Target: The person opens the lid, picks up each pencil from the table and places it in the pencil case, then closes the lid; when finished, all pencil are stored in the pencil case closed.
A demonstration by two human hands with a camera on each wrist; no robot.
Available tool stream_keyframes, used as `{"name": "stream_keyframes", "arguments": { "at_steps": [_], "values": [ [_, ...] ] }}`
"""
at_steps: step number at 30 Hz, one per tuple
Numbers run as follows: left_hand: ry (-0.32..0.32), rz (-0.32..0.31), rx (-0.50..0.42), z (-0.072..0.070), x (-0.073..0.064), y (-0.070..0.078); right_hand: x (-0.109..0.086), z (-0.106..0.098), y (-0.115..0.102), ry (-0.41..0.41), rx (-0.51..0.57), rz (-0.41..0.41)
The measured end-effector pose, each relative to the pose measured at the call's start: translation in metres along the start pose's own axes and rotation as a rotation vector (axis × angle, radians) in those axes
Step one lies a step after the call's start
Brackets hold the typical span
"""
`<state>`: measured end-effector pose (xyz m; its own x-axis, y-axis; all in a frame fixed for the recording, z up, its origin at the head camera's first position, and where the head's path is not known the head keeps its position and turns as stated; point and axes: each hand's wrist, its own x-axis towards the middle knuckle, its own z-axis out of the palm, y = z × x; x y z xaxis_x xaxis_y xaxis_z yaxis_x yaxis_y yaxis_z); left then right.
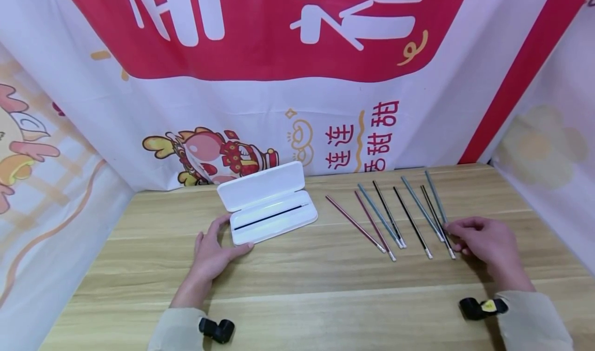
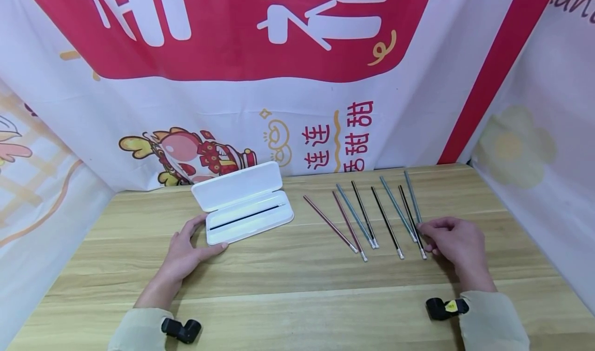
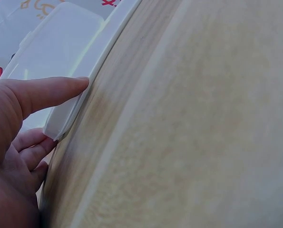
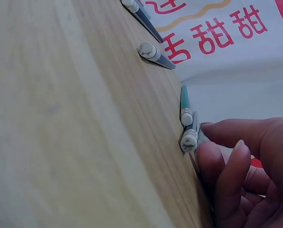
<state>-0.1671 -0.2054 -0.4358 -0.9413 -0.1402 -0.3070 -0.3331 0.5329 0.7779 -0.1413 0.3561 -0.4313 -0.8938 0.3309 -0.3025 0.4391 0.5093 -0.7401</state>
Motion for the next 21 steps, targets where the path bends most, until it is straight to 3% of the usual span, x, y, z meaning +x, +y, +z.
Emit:
{"name": "stream_keyframes", "arguments": {
  "at_steps": [21],
  "values": [
    [0.005,0.0,0.011,0.0011,-0.0017,0.0018,0.0036,-0.0001,0.0004,-0.002,-0.078,-0.054]
  ]
}}
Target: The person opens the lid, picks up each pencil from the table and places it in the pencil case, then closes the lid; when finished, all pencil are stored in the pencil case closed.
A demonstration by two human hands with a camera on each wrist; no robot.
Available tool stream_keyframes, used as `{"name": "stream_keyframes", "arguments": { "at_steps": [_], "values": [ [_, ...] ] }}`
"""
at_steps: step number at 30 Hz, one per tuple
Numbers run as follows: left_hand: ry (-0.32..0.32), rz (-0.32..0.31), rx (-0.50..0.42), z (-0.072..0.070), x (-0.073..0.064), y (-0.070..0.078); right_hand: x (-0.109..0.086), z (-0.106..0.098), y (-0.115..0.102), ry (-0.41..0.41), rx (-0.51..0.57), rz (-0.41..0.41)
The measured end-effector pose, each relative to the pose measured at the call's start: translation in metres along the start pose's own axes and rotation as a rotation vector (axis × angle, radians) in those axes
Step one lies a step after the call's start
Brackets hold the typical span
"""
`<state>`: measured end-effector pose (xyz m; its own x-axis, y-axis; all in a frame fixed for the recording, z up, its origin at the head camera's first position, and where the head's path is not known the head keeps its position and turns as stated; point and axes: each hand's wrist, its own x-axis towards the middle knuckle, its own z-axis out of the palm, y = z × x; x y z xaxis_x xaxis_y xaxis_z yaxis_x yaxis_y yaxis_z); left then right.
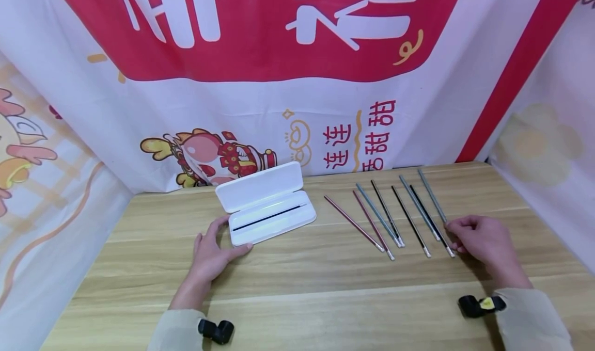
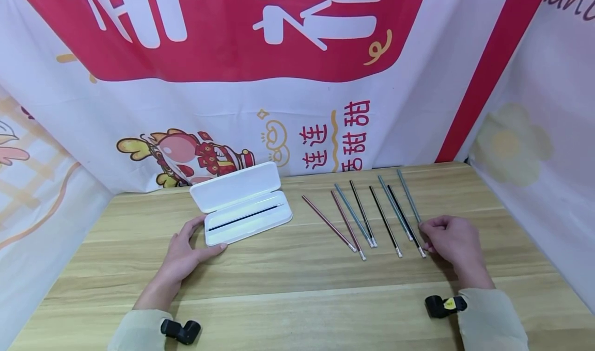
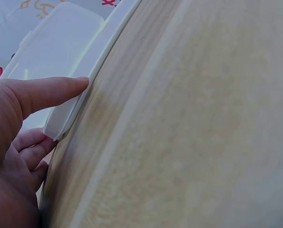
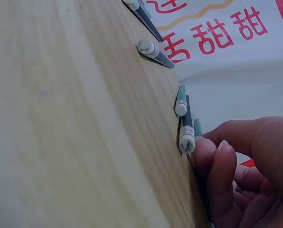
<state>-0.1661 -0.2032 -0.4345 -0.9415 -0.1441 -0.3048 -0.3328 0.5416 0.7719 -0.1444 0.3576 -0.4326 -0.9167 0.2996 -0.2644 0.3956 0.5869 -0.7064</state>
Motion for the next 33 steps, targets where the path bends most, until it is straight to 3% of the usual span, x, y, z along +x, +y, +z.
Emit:
{"name": "stream_keyframes", "arguments": {
  "at_steps": [13,22,33],
  "values": [
    [0.0,0.011,0.001,0.0,0.003,-0.004,0.004,-0.009,0.011,-0.126,0.211,-0.022],
    [0.001,0.009,0.002,0.0,0.002,-0.003,0.005,-0.012,0.013,-0.142,0.243,-0.001],
    [0.001,0.016,0.003,0.0,0.002,-0.003,0.007,-0.017,0.021,-0.2,0.373,-0.033]
  ]
}}
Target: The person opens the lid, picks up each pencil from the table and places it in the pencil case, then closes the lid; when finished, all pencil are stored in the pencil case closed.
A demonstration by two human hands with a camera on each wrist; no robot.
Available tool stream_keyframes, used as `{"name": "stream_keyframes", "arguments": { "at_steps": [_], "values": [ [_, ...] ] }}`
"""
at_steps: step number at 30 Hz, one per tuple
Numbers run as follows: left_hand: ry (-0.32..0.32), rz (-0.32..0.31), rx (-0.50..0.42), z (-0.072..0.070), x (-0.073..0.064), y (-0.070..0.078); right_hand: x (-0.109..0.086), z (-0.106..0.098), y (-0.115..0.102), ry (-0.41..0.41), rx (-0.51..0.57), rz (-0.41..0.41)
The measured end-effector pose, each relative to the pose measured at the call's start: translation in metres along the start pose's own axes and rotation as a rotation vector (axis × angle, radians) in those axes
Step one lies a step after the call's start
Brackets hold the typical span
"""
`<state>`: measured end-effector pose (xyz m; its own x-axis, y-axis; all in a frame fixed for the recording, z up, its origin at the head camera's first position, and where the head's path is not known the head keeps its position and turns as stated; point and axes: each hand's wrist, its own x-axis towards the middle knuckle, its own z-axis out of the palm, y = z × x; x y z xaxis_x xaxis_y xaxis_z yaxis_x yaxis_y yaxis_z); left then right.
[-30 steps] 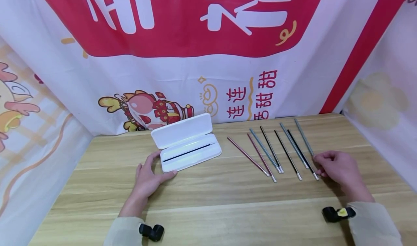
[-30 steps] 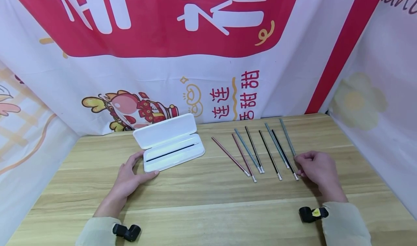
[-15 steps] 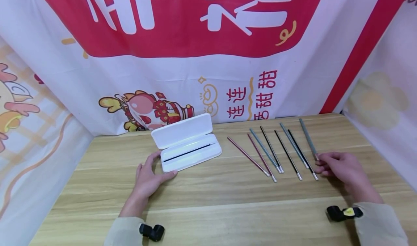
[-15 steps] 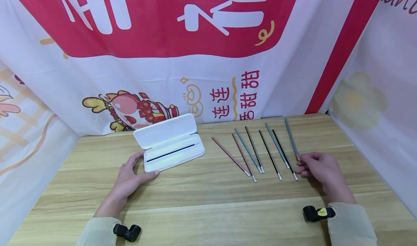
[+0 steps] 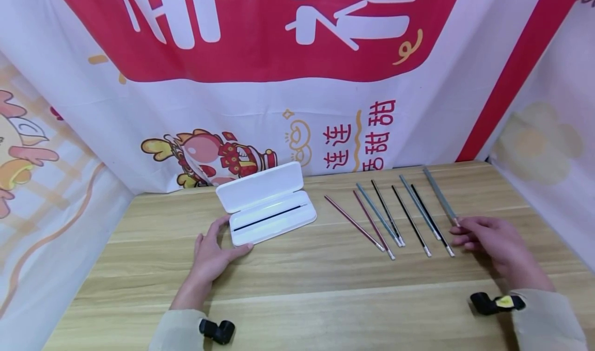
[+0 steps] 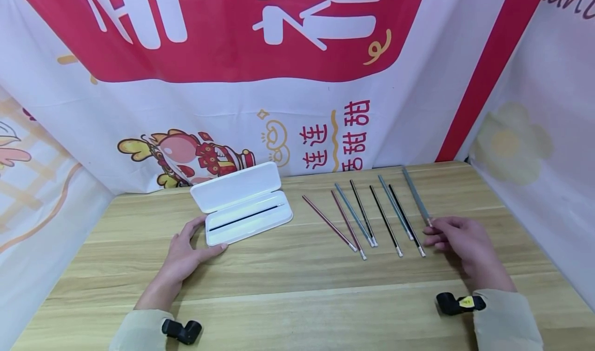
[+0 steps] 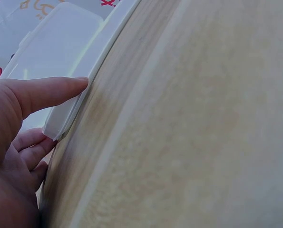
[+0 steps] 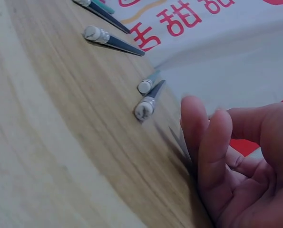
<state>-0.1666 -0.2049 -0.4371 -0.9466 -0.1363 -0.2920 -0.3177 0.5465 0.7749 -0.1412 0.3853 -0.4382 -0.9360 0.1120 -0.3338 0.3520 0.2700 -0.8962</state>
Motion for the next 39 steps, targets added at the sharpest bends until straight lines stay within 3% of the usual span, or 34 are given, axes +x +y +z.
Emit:
{"name": "stream_keyframes", "arguments": {
  "at_steps": [8,15,24,39],
  "values": [
    [-0.007,0.0,-0.009,0.0,0.0,0.0,-0.001,-0.006,-0.001,-0.048,0.1,0.005],
    [-0.008,0.003,-0.005,0.0,0.0,0.0,-0.006,-0.008,-0.01,-0.104,0.289,0.006],
    [0.0,0.01,-0.006,0.0,0.0,0.0,-0.01,-0.003,-0.017,-0.148,0.431,-0.078],
    [-0.002,0.006,-0.011,0.0,-0.001,0.0,-0.01,0.017,-0.026,-0.194,0.394,-0.089]
  ]
}}
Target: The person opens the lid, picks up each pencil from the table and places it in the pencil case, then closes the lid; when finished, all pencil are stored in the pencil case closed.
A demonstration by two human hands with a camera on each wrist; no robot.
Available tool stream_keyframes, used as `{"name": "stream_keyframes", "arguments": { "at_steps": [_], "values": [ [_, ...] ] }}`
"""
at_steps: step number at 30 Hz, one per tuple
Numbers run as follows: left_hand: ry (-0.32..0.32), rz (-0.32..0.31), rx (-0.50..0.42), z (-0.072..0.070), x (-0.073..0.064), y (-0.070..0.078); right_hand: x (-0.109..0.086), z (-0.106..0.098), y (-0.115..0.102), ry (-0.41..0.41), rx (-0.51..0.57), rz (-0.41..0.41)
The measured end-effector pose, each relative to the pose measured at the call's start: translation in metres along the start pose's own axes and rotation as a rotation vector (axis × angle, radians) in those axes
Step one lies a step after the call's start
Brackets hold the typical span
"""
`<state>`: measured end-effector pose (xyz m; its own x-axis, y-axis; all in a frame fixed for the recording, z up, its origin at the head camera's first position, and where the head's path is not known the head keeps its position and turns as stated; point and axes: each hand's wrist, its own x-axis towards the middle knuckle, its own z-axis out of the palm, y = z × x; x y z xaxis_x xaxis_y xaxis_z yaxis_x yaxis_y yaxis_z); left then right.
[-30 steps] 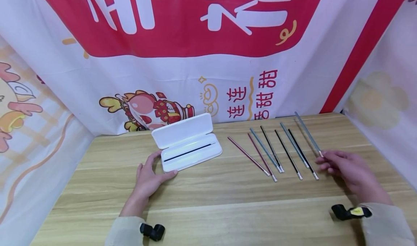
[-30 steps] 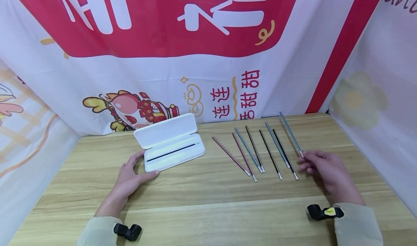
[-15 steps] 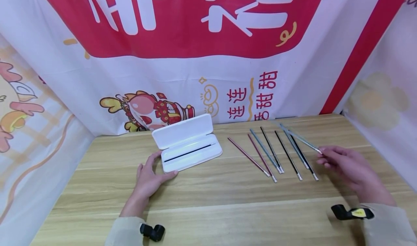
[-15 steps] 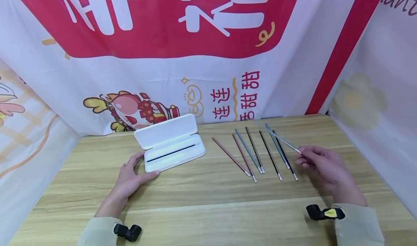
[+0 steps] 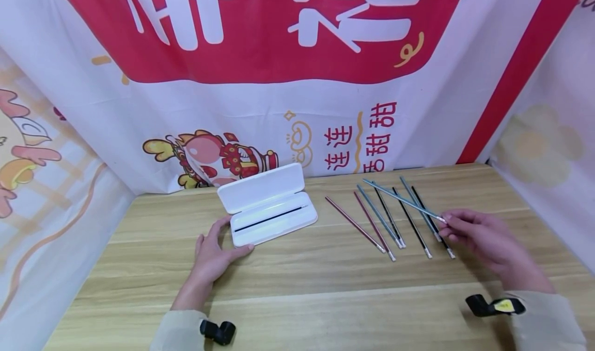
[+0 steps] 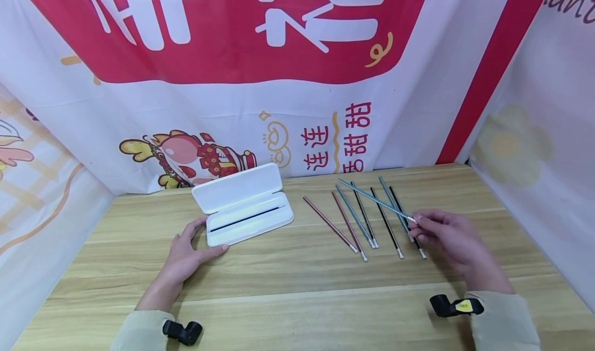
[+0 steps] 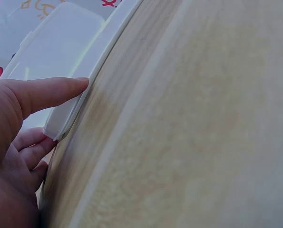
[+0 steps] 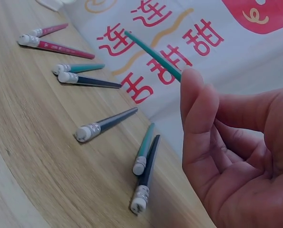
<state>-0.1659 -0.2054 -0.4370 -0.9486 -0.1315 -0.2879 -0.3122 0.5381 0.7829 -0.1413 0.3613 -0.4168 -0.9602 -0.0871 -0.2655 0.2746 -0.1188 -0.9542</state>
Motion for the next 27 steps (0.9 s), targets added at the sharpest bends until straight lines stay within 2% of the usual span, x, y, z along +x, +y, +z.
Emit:
{"name": "stream_keyframes", "arguments": {
  "at_steps": [6,12,15,19,27],
  "values": [
    [-0.001,0.005,-0.006,0.0,-0.001,0.0,0.003,0.006,0.001,-0.003,-0.034,0.018],
    [-0.003,0.005,-0.003,-0.001,-0.002,0.0,0.003,0.011,0.002,-0.035,-0.041,-0.018],
    [-0.005,0.003,0.001,-0.001,-0.001,0.001,0.003,0.017,0.001,-0.042,-0.055,-0.01],
    [-0.011,0.0,0.005,-0.002,0.0,0.001,0.009,0.028,-0.002,-0.027,-0.144,0.015],
    [-0.013,-0.012,-0.001,-0.003,0.0,0.001,0.024,0.06,-0.022,0.007,-0.415,-0.008]
  ]
}}
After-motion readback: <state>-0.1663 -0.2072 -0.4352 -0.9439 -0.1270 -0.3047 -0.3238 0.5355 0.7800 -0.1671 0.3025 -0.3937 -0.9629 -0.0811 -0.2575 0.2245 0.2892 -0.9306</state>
